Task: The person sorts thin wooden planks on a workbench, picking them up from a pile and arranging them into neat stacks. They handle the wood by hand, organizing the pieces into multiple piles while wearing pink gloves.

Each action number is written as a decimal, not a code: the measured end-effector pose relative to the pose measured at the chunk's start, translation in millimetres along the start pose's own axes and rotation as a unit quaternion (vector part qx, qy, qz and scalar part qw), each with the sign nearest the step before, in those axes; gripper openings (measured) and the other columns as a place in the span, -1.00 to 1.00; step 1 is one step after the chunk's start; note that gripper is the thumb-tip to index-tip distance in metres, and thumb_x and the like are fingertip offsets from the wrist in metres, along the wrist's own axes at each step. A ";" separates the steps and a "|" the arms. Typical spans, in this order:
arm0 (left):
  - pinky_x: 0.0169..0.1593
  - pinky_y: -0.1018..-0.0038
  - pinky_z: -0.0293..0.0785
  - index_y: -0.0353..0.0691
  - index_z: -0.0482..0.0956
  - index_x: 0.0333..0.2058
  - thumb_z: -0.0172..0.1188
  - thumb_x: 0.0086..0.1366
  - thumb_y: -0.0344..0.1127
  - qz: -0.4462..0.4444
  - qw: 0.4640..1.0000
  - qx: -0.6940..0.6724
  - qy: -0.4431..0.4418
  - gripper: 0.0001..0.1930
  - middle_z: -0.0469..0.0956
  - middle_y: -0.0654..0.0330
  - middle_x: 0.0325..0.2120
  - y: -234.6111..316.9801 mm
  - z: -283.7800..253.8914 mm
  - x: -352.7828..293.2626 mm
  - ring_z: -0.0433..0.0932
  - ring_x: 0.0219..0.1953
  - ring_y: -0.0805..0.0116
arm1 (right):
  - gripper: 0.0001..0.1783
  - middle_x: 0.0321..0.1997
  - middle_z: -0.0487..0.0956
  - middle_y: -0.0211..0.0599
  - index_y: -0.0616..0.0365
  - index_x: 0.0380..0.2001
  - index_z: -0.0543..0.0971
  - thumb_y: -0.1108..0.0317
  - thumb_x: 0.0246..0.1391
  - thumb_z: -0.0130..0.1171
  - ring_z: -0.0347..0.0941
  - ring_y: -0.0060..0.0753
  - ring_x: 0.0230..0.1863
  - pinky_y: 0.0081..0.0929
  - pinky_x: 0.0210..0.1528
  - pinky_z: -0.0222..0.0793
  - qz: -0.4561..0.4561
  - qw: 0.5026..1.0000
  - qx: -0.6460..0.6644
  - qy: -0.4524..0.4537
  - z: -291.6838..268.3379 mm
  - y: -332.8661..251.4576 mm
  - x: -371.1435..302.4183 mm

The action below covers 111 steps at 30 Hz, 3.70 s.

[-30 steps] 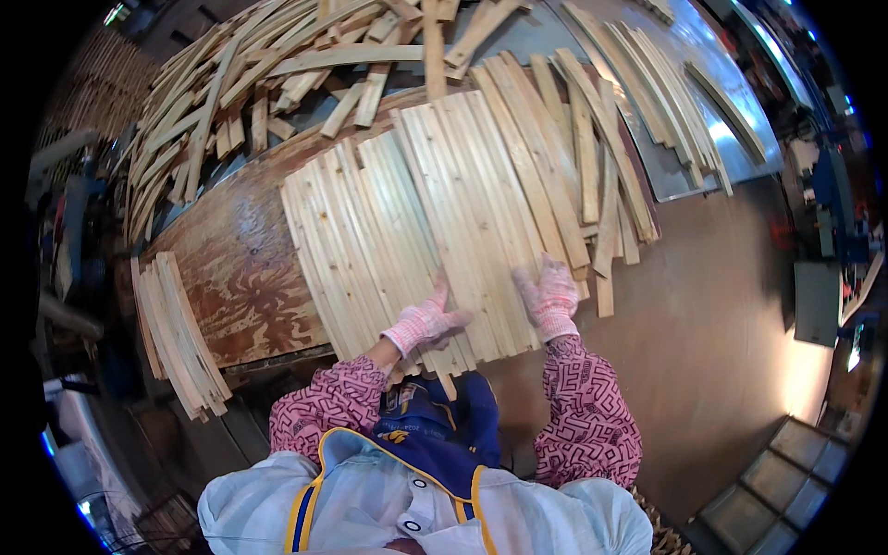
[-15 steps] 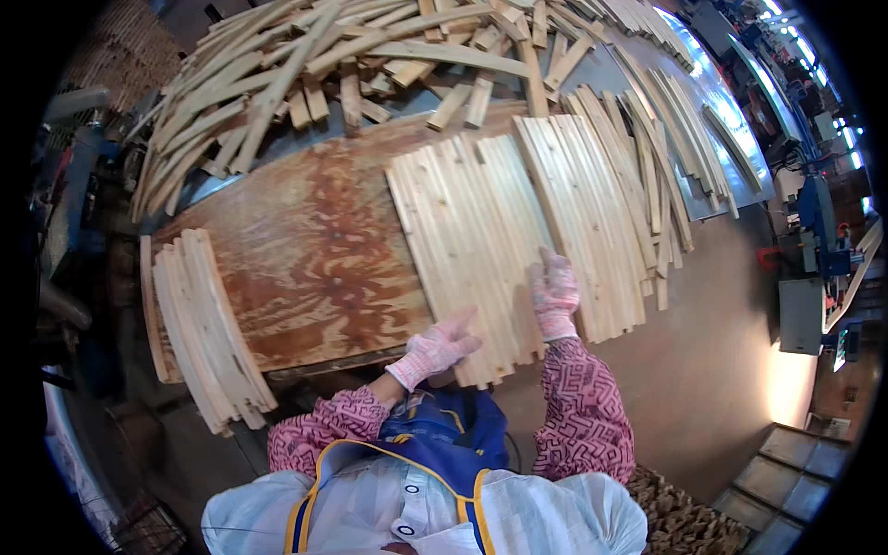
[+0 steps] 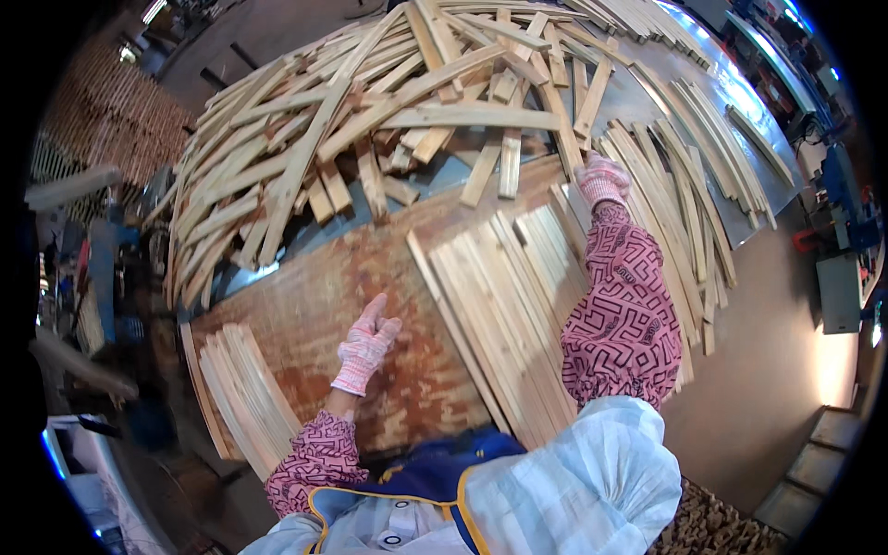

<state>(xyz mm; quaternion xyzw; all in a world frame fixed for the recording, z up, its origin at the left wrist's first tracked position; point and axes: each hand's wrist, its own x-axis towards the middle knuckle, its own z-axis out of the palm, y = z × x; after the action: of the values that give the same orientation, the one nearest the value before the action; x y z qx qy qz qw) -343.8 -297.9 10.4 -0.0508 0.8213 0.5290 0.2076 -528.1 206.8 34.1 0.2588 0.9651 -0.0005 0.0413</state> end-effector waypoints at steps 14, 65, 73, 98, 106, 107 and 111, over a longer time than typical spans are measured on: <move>0.26 0.09 0.26 0.04 -0.12 0.41 0.26 0.09 0.11 0.130 0.882 0.452 0.000 0.01 0.03 -0.19 0.33 173.8 191.8 312.3 0.14 0.34 -0.17 | 0.11 0.04 0.57 0.12 -0.04 0.38 0.00 0.25 -0.19 0.45 0.51 0.05 0.13 -0.12 0.14 0.42 0.115 0.975 0.004 -0.189 5.7 -74.2 78.9; -0.14 0.31 0.48 0.11 0.05 0.39 0.19 0.31 0.05 -0.197 0.970 -0.126 -0.068 -0.24 0.59 0.05 -0.25 -221.4 -46.5 -204.3 0.60 -0.24 0.20 | -0.58 -0.32 0.50 -0.30 0.12 0.07 0.42 0.14 0.24 0.13 0.44 -0.42 -0.52 -0.51 -0.49 0.43 0.103 0.679 0.650 -0.326 123.4 -137.4 -487.2; 0.27 0.26 0.26 -0.18 -0.02 0.40 0.30 0.10 0.21 -0.113 0.934 0.286 0.181 0.04 0.31 -0.16 0.21 -107.3 4.9 -155.4 0.38 0.21 0.04 | -0.58 -0.10 0.58 -0.26 0.12 0.12 0.52 0.16 0.30 0.00 0.48 -0.40 -0.17 -0.42 -0.09 0.43 -0.023 0.761 0.565 -0.317 176.7 -152.2 -544.6; 0.30 0.44 0.21 -0.27 0.33 0.27 0.14 0.40 -0.15 -0.091 0.954 -0.282 0.045 -0.46 0.42 0.08 0.21 -236.3 -36.5 -158.4 0.35 0.25 0.31 | -0.48 0.17 0.51 -0.06 -0.07 0.23 0.44 0.28 0.16 0.04 0.41 -0.05 0.19 -0.30 0.27 0.27 -0.448 0.693 0.147 -0.545 126.1 -159.2 -633.8; 0.34 0.42 0.15 -0.18 0.30 0.30 0.23 0.34 -0.09 -0.018 0.948 -0.308 0.082 -0.37 0.31 0.11 0.29 -222.1 -39.3 -183.5 0.27 0.31 0.29 | -0.63 -0.24 0.67 -0.24 0.10 0.05 0.59 0.37 0.17 0.12 0.59 -0.50 -0.38 -0.54 -0.29 0.55 -0.331 0.696 0.159 -0.618 63.3 -203.6 -576.9; 0.30 0.42 0.21 -0.14 0.30 0.30 0.24 0.33 -0.09 -0.053 0.933 -0.346 0.085 -0.37 0.34 0.14 0.27 -224.2 -38.2 -187.9 0.28 0.29 0.31 | -0.59 -0.23 0.67 -0.21 0.09 0.07 0.57 0.27 0.15 0.13 0.59 -0.45 -0.32 -0.50 -0.25 0.53 -0.313 0.744 0.200 -0.555 62.6 -210.3 -560.3; 0.24 0.43 0.27 -0.15 0.33 0.29 0.22 0.34 -0.12 -0.128 0.910 -0.393 0.045 -0.40 0.39 0.17 0.24 -212.9 -26.3 -190.9 0.34 0.25 0.31 | -0.14 -0.09 0.62 0.04 0.21 0.22 0.32 -0.12 -0.04 0.27 0.58 -0.16 -0.01 -0.31 0.01 0.49 -0.166 0.891 0.280 -0.315 65.3 -258.8 -498.2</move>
<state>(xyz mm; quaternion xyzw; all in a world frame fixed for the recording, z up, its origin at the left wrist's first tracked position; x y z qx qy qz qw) -113.4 -440.0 -85.4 -0.2567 0.5421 0.7747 0.2000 -222.4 -267.6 3.5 0.0820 0.8901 -0.3590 0.2686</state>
